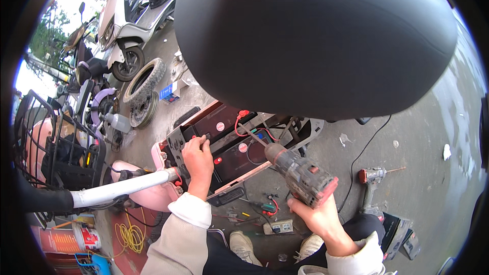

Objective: The person removes the scooter seat, uses a power drill to loosen and tighten battery terminal connections, and then replaces the seat.

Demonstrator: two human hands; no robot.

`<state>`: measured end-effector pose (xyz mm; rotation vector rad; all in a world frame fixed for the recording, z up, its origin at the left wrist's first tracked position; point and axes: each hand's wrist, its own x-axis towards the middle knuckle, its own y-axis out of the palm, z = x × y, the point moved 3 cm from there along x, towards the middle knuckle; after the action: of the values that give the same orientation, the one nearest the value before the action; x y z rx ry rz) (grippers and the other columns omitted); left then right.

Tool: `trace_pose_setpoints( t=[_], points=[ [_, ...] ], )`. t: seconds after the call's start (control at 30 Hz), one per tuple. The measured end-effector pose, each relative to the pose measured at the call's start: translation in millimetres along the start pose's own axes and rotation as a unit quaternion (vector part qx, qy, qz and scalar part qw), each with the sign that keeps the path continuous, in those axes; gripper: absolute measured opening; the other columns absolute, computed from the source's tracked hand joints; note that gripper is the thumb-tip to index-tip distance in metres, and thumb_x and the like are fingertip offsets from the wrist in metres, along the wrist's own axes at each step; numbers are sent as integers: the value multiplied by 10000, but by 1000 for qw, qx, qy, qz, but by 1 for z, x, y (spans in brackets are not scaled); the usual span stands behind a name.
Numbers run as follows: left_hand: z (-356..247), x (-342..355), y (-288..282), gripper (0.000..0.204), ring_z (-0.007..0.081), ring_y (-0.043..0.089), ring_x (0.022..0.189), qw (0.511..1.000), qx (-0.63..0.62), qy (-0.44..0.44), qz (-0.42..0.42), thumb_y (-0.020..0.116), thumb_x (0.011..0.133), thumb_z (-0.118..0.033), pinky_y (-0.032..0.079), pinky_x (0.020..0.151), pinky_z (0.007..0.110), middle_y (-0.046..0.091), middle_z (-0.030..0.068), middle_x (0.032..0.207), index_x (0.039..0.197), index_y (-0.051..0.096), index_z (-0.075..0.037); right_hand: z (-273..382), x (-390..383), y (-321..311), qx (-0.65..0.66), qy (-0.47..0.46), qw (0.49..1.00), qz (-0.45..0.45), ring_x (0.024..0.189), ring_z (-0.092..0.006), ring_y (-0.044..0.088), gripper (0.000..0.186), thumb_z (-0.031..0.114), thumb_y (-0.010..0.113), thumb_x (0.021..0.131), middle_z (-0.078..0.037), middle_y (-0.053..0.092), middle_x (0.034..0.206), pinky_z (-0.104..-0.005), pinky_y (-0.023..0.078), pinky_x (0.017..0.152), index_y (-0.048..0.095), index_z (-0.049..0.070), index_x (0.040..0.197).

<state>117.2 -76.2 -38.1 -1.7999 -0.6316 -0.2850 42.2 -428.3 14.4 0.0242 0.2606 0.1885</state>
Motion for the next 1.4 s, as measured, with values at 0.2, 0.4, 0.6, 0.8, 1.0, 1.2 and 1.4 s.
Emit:
trace_pose_setpoints(
  t=[0.2,0.4,0.6,0.8,1.0,1.2,1.4],
  points=[
    [-3,-15,1,109,269,685,975,997,48,46,-29,748,915,-130,449,976,408,765,78,1036,1000,762,-63,1,-3,-9,22,56,998,14,912,-201,702,250,95,790,845,-79,714,940,-354,544,846,690,-3,1053],
    [-14,-11,2,74,266,709,912,989,103,91,-47,712,947,-127,476,931,398,766,75,1028,982,742,-69,-15,8,-10,146,76,986,22,848,-209,684,494,-83,726,825,-140,680,1177,-360,582,768,609,-37,1303],
    [-11,0,-3,91,274,704,897,988,104,107,22,639,966,-91,491,923,387,745,80,1001,1009,715,-67,-13,15,1,170,91,981,30,810,-198,679,376,-44,743,847,-94,673,1040,-350,563,730,604,-12,1195],
    [-7,-3,-7,264,355,710,983,998,-7,32,62,716,924,-155,526,945,458,757,148,1076,1156,750,-34,-6,3,-7,141,62,988,-10,792,-160,672,276,14,765,857,-58,665,941,-328,541,700,628,-7,1095],
    [-6,79,-32,193,358,736,859,942,42,115,311,837,780,-139,564,788,439,750,186,860,908,754,-20,3,-28,-4,115,41,992,12,839,-205,668,475,-89,715,825,-132,660,1130,-360,574,705,575,-41,1276],
    [-10,128,-8,348,331,720,796,866,98,98,480,946,648,-244,550,728,437,744,141,805,819,723,-37,0,-36,-3,65,31,997,25,826,-204,674,489,-61,718,833,-142,688,1166,-365,570,730,596,-48,1306],
    [14,131,-3,457,352,721,819,848,146,78,503,977,623,-339,544,717,473,741,148,826,809,702,-25,-4,-28,12,120,82,989,1,828,-235,676,492,-74,706,821,-153,669,1146,-393,577,723,589,-43,1299]
  ],
)
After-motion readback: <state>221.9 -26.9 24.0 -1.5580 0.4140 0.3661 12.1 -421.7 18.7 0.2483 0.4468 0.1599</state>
